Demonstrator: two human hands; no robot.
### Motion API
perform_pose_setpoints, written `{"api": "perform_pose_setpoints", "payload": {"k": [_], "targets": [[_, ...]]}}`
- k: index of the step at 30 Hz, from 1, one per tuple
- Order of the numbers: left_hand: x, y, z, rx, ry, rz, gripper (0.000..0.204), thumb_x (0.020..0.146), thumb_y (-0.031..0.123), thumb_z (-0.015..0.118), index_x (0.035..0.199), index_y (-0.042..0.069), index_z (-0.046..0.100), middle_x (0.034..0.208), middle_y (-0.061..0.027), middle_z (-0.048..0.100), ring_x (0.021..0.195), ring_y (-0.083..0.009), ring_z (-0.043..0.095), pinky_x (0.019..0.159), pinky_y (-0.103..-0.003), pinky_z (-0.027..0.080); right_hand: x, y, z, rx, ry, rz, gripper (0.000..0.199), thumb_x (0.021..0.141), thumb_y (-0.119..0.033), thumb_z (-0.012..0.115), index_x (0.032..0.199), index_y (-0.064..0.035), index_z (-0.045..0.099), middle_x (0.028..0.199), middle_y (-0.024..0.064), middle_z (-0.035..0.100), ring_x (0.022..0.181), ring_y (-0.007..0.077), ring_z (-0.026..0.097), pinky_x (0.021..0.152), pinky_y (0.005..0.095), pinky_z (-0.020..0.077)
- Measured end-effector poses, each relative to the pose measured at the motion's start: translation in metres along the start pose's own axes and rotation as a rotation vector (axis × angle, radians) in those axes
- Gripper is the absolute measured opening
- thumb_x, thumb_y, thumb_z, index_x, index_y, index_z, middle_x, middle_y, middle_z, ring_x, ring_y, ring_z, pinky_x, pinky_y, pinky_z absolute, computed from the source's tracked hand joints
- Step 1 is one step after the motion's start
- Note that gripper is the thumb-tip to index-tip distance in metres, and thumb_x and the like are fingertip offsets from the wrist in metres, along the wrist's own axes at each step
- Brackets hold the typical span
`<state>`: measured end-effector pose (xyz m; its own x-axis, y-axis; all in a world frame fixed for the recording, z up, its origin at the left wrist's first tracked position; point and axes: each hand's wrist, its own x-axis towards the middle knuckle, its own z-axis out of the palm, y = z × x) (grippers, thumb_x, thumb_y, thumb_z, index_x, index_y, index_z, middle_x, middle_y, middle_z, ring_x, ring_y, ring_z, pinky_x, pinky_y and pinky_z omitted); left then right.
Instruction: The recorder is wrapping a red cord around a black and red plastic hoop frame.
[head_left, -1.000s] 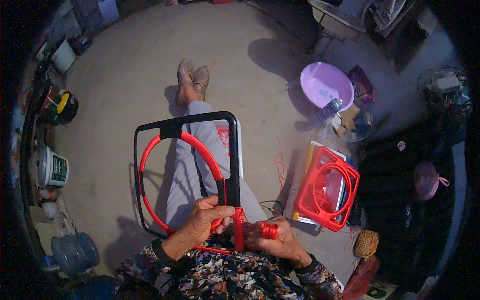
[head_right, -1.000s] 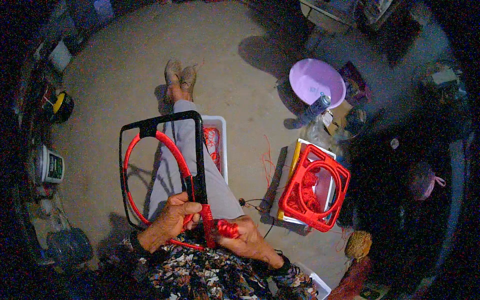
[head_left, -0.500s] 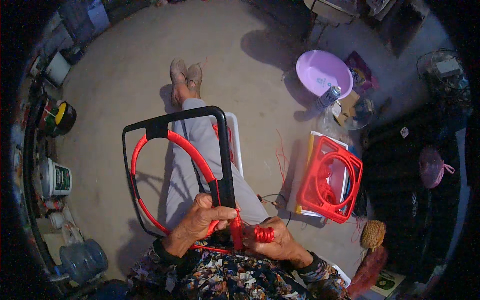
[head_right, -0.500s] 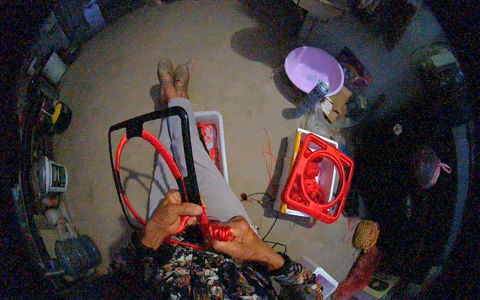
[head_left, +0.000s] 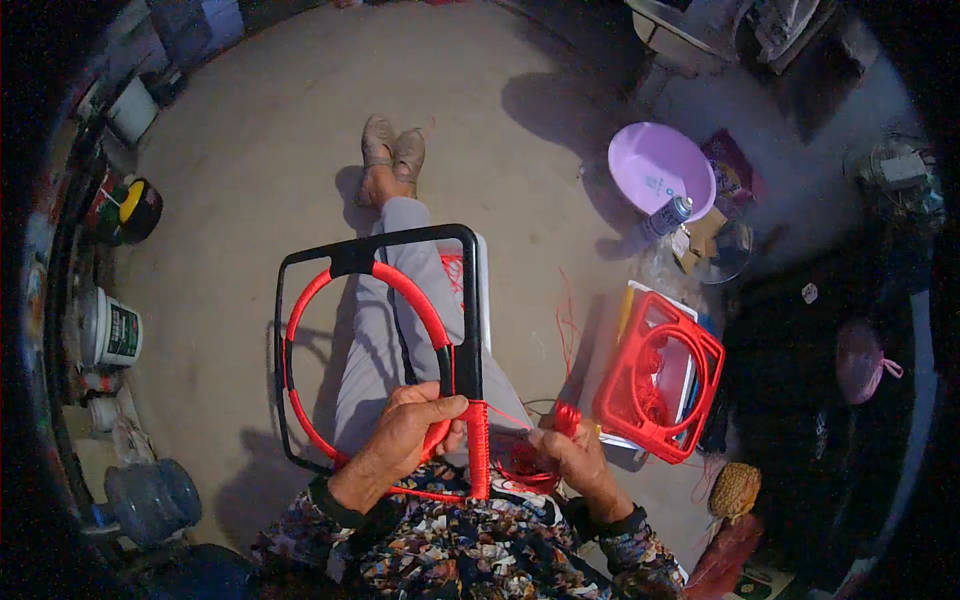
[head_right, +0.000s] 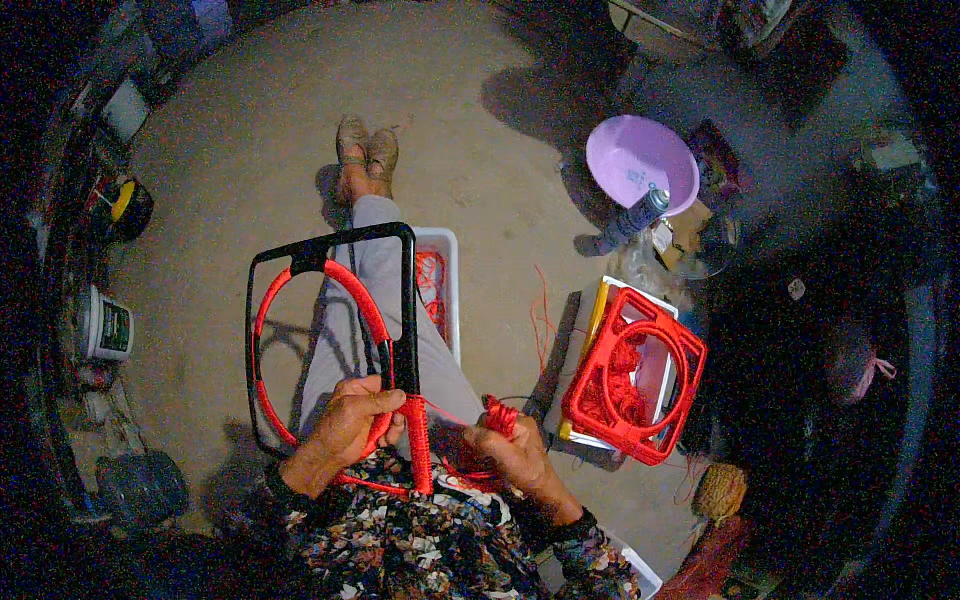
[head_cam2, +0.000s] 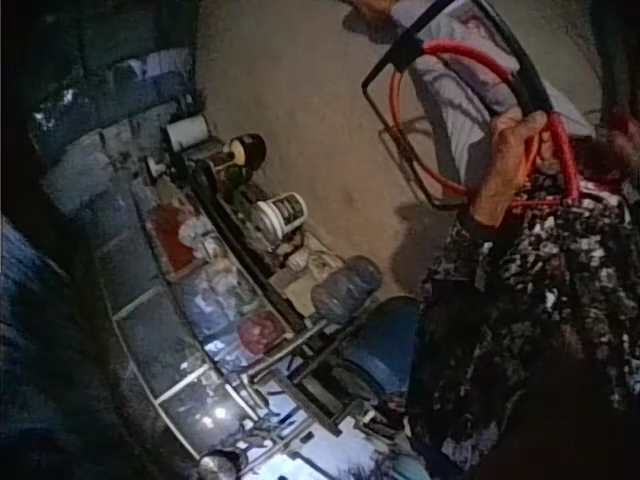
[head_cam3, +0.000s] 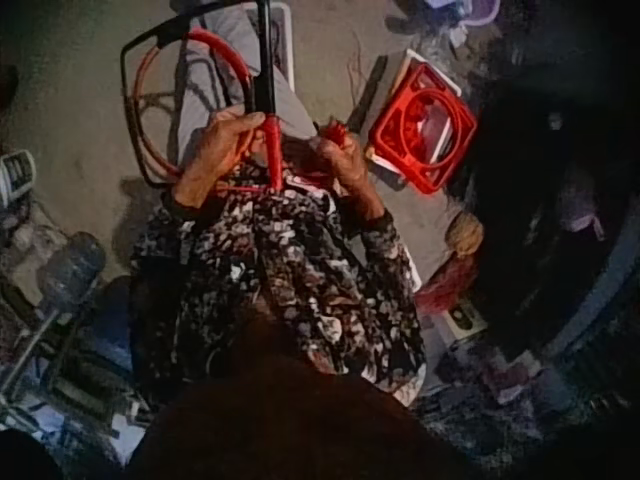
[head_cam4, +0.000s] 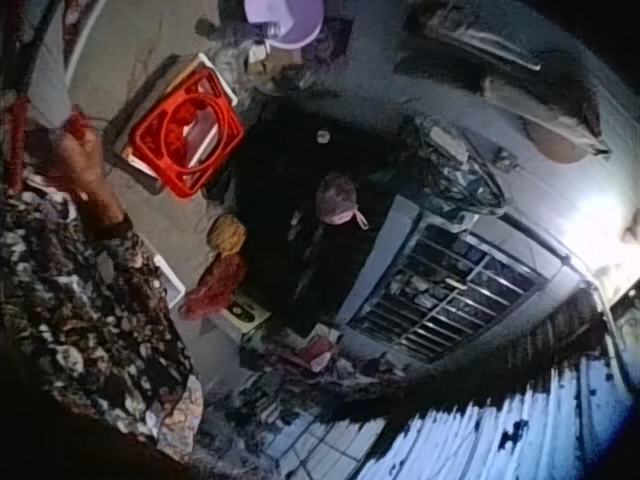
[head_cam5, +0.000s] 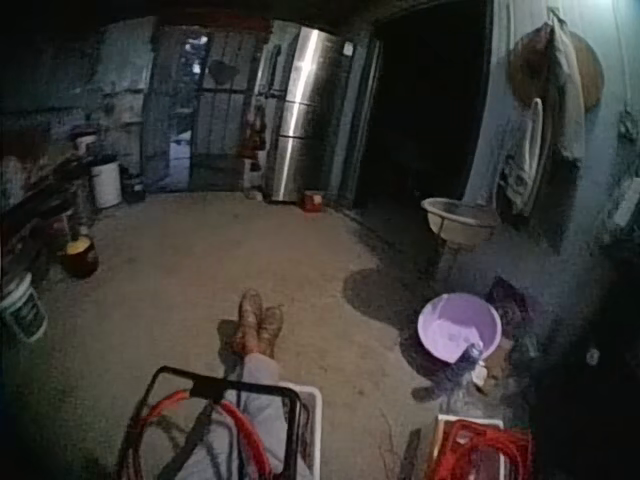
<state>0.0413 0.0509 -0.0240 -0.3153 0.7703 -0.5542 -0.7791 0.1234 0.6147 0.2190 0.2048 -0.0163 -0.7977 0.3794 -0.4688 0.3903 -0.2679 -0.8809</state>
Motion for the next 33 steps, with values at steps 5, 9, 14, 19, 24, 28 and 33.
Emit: {"api": "perform_pose_setpoints", "payload": {"k": [5, 9, 14, 19, 24, 28, 33], "targets": [[-0.004, 0.004, -0.002, 0.021, 0.007, -0.055, 0.016, 0.085, 0.016, 0.06, 0.085, 0.0, 0.058, 0.067, -0.0067, 0.058, 0.052, -0.012, 0.053, 0.041, -0.024, 0.038, 0.028, 0.007, -0.023, -0.052, 0.123, 0.02, 0.032, 0.087, -0.029, 0.056, 0.107, -0.0042, 0.054, 0.08, -0.004, 0.051, 0.068, 0.0059, 0.045, 0.058, 0.0228, 0.0369], [-0.004, 0.001, -0.003, -0.05, 0.029, -0.081, 0.015, 0.085, 0.015, 0.06, 0.087, 0.0, 0.056, 0.074, -0.0093, 0.06, 0.057, -0.0146, 0.056, 0.043, -0.025, 0.041, 0.05, 0.015, -0.05, -0.211, 0.225, -0.036, 0.032, 0.088, -0.026, 0.053, 0.111, -0.0052, 0.049, 0.073, -0.0027, 0.045, 0.062, 0.0075, 0.042, 0.053, 0.0235, 0.0356], [-0.012, -0.006, -0.014, -0.098, 0.032, -0.021, 0.017, 0.086, 0.016, 0.058, 0.092, 0.0, 0.055, 0.077, -0.0087, 0.06, 0.062, -0.0151, 0.057, 0.045, -0.027, 0.041, 0.05, -0.028, -0.04, -0.098, 0.276, -0.168, 0.027, 0.091, -0.026, 0.052, 0.109, -0.0068, 0.051, 0.07, -0.0023, 0.046, 0.058, 0.0072, 0.043, 0.051, 0.0229, 0.0361], [-0.011, -0.011, -0.015, -0.16, -0.003, 0.029, 0.019, 0.087, 0.018, 0.057, 0.093, 0.0, 0.055, 0.077, -0.0091, 0.06, 0.062, -0.0154, 0.057, 0.046, -0.027, 0.041, 0.064, -0.037, -0.018, 0.072, 0.144, -0.144, 0.031, 0.093, -0.029, 0.051, 0.114, -0.0066, 0.052, 0.067, -0.005, 0.042, 0.057, 0.0045, 0.04, 0.049, 0.0204, 0.0322], [-0.013, -0.011, -0.012, -0.162, 0.026, 0.062, 0.02, 0.087, 0.019, 0.056, 0.09, -0.001, 0.055, 0.073, -0.0105, 0.059, 0.058, -0.0162, 0.055, 0.045, -0.028, 0.04, 0.078, -0.038, -0.01, -0.164, 0.067, -0.055, 0.023, 0.094, -0.024, 0.041, 0.101, -0.0038, 0.05, 0.067, -0.0056, 0.037, 0.054, 0.0049, 0.031, 0.049, 0.0213, 0.0263], [-0.013, -0.013, -0.012, -0.136, 0.03, 0.074, 0.019, 0.087, 0.019, 0.055, 0.087, 0.0, 0.055, 0.071, -0.0108, 0.059, 0.055, -0.0162, 0.054, 0.045, -0.028, 0.04, 0.096, -0.013, -0.024, -0.257, 0.089, -0.158, 0.017, 0.094, -0.021, 0.043, 0.095, -0.0054, 0.049, 0.068, -0.0056, 0.039, 0.056, 0.0047, 0.034, 0.05, 0.0213, 0.029], [-0.017, -0.013, -0.012, -0.151, 0.039, 0.065, 0.022, 0.088, 0.021, 0.055, 0.088, 0.0, 0.056, 0.068, -0.0085, 0.057, 0.053, -0.014, 0.051, 0.047, -0.026, 0.04, 0.101, -0.024, 0.025, -0.227, -0.193, -0.264, 0.022, 0.089, -0.012, 0.052, 0.109, -0.0024, 0.053, 0.085, 0.0006, 0.058, 0.081, 0.0096, 0.053, 0.071, 0.0246, 0.0447]]}}
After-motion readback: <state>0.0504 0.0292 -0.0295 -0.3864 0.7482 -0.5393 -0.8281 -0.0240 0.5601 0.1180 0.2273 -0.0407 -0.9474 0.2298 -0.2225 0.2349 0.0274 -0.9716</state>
